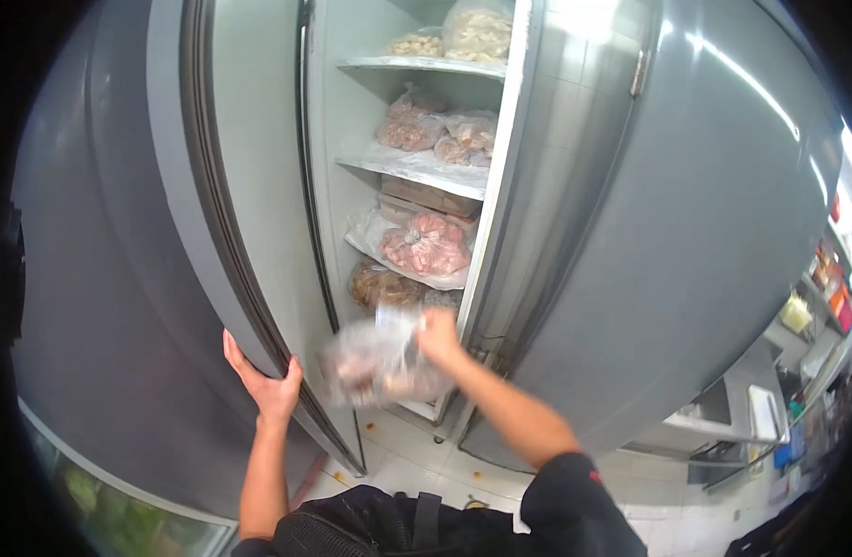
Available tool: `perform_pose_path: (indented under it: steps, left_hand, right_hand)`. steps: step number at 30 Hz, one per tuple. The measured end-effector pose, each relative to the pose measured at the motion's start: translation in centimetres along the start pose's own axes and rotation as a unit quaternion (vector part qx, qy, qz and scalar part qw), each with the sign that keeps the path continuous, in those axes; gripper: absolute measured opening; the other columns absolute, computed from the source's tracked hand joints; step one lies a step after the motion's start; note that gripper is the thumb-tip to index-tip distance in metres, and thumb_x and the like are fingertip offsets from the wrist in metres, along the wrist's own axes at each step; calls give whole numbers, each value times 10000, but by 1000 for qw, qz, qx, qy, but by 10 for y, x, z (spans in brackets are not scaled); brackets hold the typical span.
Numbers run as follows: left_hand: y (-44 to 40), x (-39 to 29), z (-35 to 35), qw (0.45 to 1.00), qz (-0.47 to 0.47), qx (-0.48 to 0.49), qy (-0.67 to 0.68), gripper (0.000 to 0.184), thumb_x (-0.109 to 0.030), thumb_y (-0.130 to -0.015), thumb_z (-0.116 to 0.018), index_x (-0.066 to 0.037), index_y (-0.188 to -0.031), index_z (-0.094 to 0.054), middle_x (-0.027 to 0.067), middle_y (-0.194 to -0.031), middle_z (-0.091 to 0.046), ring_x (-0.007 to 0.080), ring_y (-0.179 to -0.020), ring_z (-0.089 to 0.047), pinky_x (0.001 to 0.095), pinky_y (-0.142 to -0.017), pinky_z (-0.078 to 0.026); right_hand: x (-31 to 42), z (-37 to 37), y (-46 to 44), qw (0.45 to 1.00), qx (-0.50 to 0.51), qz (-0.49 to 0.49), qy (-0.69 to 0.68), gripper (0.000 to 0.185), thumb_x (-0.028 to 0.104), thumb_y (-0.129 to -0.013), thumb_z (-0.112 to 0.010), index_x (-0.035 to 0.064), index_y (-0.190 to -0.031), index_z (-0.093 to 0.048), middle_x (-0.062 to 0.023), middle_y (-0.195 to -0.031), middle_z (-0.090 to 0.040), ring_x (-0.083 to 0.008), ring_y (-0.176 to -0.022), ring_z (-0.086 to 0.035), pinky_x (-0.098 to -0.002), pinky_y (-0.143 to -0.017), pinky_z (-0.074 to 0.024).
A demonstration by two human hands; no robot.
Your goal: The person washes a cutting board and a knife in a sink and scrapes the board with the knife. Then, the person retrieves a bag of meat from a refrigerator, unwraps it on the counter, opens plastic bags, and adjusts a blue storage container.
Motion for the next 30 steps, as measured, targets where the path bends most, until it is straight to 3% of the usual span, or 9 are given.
perform_pose_path:
  steps: [2,4,6,8,13,16,24,26,30]
  left_hand:
    - [0,1,-2,1000,1,-10,-16,1074,-89,-603,-787,-24,-1513,-222,289,-1508,-291,452,-1408,-305,532,-1136,-297]
    - [-3,1,-2,999,-29,-2,-13,1071,-97,-609,-778,-22,-1516,-214,295,-1508,-287,454,-1405,-307,532,-1138,-293]
    - [-1,6,-4,999,-23,0,-31,1072,-106,-613,-770,-11,-1517,-202,288,-1511,-288,451,-1402,-310,529,-1140,-288]
    - [4,13,-5,998,-37,-6,-43,1068,-116,-614,-765,8,-1515,-203,279,-1516,-286,446,-1398,-314,527,-1140,-282]
    - [1,12,-7,999,-43,-18,-23,1043,-152,-625,-770,33,-1504,-239,271,-1501,-322,437,-1391,-330,515,-1146,-281]
    - [2,15,-5,998,-54,-22,-25,1051,-191,-632,-786,25,-1506,-243,266,-1501,-332,438,-1383,-349,502,-1142,-301]
    - [6,20,0,999,-32,-32,-10,985,-189,-677,-803,-5,-1494,-285,198,-1488,-365,342,-1390,-370,433,-1146,-319]
    - [5,18,4,998,-60,-1,-29,1032,-281,-698,-765,-43,-1538,-216,266,-1521,-278,468,-1386,-334,517,-1136,-324]
    - [7,18,4,998,-58,-29,-16,1012,-265,-672,-777,-24,-1513,-269,279,-1490,-318,445,-1380,-353,489,-1136,-334]
  right_hand:
    - [-62,-14,86,991,70,13,113,52,76,-709,-637,32,-690,-659,-147,-642,-655,-216,-571,-617,-409,-547,-497]
    - [-131,-23,181,927,194,81,309,95,165,-689,-661,74,-706,-681,-181,-743,-684,-370,-730,-665,-522,-747,-498]
    - [-210,-26,267,808,401,-53,428,247,272,-747,-668,138,-946,-724,-125,-971,-726,-333,-942,-681,-584,-860,-458]
    - [-276,3,335,768,447,-185,420,340,313,-792,-667,184,-1101,-725,-108,-1113,-713,-305,-1067,-664,-587,-916,-450]
    - [-312,93,474,682,415,-414,438,508,348,-778,-713,82,-1209,-683,-170,-1253,-659,-291,-1193,-625,-436,-1003,-491]
    - [-311,142,536,684,335,-497,415,507,344,-775,-714,83,-1209,-683,-170,-1253,-659,-292,-1194,-625,-432,-1002,-492]
    - [-261,265,593,702,234,-535,408,507,332,-768,-717,85,-1209,-684,-169,-1255,-659,-292,-1194,-624,-421,-998,-494]
    - [-251,283,600,702,226,-535,413,507,330,-767,-718,86,-1210,-684,-169,-1256,-658,-293,-1194,-624,-418,-997,-494]
    - [-231,315,608,700,213,-535,421,506,324,-763,-719,88,-1210,-685,-168,-1256,-658,-293,-1195,-624,-412,-995,-495]
Point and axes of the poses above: each hand's wrist, its own y-axis away from the middle knuckle, its own z-axis out of the back of the hand, x = y × z, the point moved 1 cm from there along -y, towards the middle knuckle
